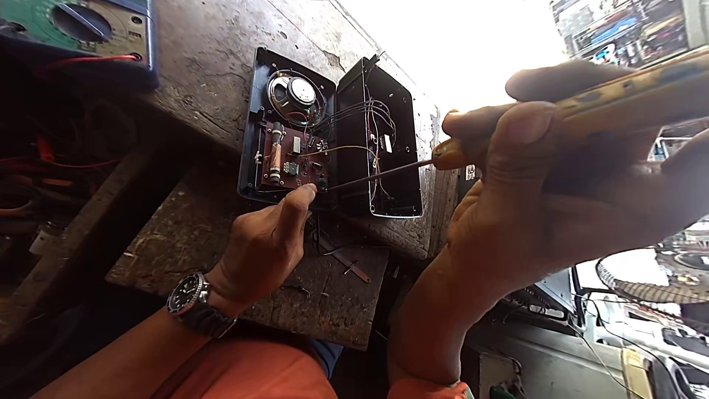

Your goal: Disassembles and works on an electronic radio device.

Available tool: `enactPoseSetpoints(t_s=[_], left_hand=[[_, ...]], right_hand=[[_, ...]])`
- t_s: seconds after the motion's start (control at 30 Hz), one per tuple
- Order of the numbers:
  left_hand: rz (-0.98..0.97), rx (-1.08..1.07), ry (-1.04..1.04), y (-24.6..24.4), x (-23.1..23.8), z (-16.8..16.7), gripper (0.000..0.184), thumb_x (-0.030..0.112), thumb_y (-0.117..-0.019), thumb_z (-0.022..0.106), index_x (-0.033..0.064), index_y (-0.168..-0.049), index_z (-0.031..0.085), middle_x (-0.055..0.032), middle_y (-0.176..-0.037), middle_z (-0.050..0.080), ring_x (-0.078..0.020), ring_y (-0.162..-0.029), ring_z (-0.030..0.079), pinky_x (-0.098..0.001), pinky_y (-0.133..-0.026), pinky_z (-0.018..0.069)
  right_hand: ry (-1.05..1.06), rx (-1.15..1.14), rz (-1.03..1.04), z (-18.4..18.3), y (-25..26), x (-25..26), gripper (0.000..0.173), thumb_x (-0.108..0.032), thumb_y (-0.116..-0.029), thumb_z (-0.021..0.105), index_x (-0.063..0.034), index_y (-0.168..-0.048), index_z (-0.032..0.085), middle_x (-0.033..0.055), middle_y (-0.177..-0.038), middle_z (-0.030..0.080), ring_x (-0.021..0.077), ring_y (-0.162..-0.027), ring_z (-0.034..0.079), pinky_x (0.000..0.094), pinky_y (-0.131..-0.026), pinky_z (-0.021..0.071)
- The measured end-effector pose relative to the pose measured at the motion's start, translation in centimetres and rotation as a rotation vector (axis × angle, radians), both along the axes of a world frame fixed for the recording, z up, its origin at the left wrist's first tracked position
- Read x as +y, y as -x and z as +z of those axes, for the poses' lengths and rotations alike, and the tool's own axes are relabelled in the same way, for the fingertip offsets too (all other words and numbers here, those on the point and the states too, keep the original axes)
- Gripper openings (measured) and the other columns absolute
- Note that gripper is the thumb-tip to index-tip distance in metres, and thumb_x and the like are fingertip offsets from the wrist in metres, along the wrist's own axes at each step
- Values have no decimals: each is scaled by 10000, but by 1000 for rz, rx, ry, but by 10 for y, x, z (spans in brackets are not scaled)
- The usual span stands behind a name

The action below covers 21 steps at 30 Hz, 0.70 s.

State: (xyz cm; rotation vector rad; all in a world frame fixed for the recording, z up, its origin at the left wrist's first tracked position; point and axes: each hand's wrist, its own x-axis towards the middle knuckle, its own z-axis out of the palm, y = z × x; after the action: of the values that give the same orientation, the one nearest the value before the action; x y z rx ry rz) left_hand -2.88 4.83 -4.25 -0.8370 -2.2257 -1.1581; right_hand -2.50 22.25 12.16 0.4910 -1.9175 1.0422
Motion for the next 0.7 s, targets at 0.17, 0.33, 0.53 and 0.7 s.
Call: enactPoseSetpoints(t_s=[0.17, 0.33, 0.53, 0.7], left_hand=[[1, 5, -1, 0, 0, 0, 349, 100, -997, 616, -8, -1324, 557, -138, -1065, 741, -207, -680, 682, -333, -546, 523], [10, 18, 10, 0, 0, 0, 342, 108, -999, 612, -5, -1316, 553, -142, -1035, 734, -216, -668, 677, -341, -538, 520], [8, 13, 15, 0, 0, 0, 348, 105, -1000, 606, -6, -1326, 553, -141, -1036, 738, -220, -641, 668, -343, -523, 512], [2, 4, 19, 0, 0, 1, 340, 113, -1014, 595, -8, -1328, 546, -144, -1118, 744, -212, -654, 678, -343, -529, 510]], right_hand=[[58, 32, -66, -6, 10, 3, 631, -16, -869, 807, 35, -1288, 338, 159, -1030, 646, 281, -820, 729, 414, -671, 671], [12, 89, -119, -4, 18, 2, 706, -18, -817, 852, 60, -1307, 349, 128, -1024, 603, 191, -772, 692, 343, -656, 650], [-28, 127, -33, -6, 15, 2, 662, -21, -869, 809, 78, -1325, 339, 191, -1043, 645, 333, -828, 726, 461, -664, 671], [-52, 159, -44, -5, 14, -7, 560, -15, -854, 821, 50, -1216, 399, 171, -1003, 647, 319, -818, 730, 458, -670, 675]])
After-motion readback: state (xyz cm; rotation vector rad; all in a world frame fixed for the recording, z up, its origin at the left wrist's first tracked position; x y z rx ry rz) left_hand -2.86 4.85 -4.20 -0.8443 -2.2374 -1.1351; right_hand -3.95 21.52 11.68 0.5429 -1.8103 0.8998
